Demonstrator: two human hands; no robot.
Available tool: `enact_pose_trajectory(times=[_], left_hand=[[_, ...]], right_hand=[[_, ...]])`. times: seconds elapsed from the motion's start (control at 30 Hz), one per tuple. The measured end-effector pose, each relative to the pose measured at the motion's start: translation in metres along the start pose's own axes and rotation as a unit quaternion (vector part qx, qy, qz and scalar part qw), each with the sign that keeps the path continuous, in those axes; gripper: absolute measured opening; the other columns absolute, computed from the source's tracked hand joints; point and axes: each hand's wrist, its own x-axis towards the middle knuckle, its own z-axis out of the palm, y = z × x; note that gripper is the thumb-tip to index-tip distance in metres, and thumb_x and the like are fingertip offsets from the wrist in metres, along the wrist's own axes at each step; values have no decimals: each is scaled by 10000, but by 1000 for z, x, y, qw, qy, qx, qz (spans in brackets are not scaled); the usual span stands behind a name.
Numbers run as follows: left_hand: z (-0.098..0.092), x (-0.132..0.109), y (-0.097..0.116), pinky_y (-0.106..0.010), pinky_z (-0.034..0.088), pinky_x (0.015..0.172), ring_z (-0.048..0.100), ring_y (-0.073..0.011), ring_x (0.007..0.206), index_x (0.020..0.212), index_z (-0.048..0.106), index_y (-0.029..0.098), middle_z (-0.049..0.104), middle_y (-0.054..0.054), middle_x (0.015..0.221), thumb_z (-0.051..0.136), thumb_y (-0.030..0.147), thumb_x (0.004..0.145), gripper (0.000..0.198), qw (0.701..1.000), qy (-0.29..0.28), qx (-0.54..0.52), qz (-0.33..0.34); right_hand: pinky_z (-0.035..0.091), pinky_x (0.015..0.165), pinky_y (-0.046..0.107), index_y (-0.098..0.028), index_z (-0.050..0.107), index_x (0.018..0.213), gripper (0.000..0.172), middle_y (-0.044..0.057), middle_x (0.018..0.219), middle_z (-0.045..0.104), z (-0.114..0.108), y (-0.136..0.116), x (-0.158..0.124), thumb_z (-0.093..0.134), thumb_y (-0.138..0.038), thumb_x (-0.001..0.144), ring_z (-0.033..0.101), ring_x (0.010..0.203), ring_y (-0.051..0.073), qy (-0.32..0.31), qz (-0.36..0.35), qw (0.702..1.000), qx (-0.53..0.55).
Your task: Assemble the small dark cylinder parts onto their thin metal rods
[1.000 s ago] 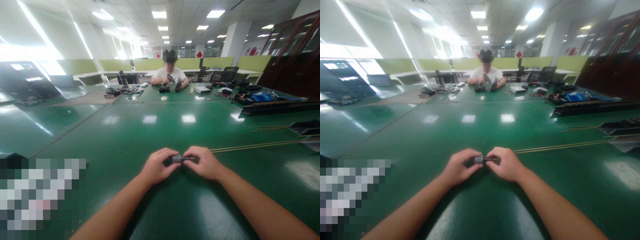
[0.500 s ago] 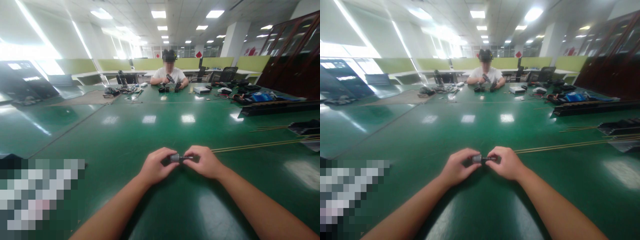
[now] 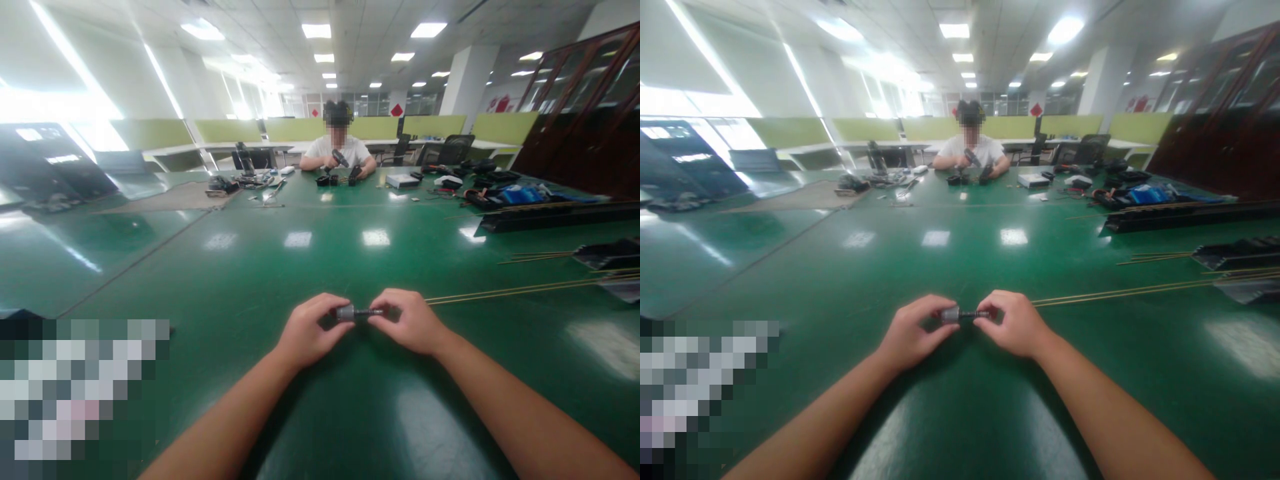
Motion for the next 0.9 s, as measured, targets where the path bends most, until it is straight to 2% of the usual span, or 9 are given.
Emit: enact_pose_trajectory(times=[0.67, 0.9], left_hand=[[-4, 2, -1, -287, 546, 790, 661, -162, 863, 1060, 674, 203, 714, -43, 981, 731, 247, 821, 249, 1000, 8, 0, -12], [-4, 2, -4, -294, 542, 849, 661, -160, 898, 1065, 669, 211, 714, -32, 1000, 734, 243, 815, 261, 1000, 14, 18, -16]], right_hand=[[492, 702, 281, -184, 719, 851, 55, 28, 792, 694, -5, 2, 1, 713, -216, 807, 637, 714, 158, 12, 15, 1000, 0], [480, 683, 273, -181, 721, 854, 68, 22, 786, 686, -5, 5, 2, 722, -223, 801, 623, 702, 153, 13, 13, 1000, -6]])
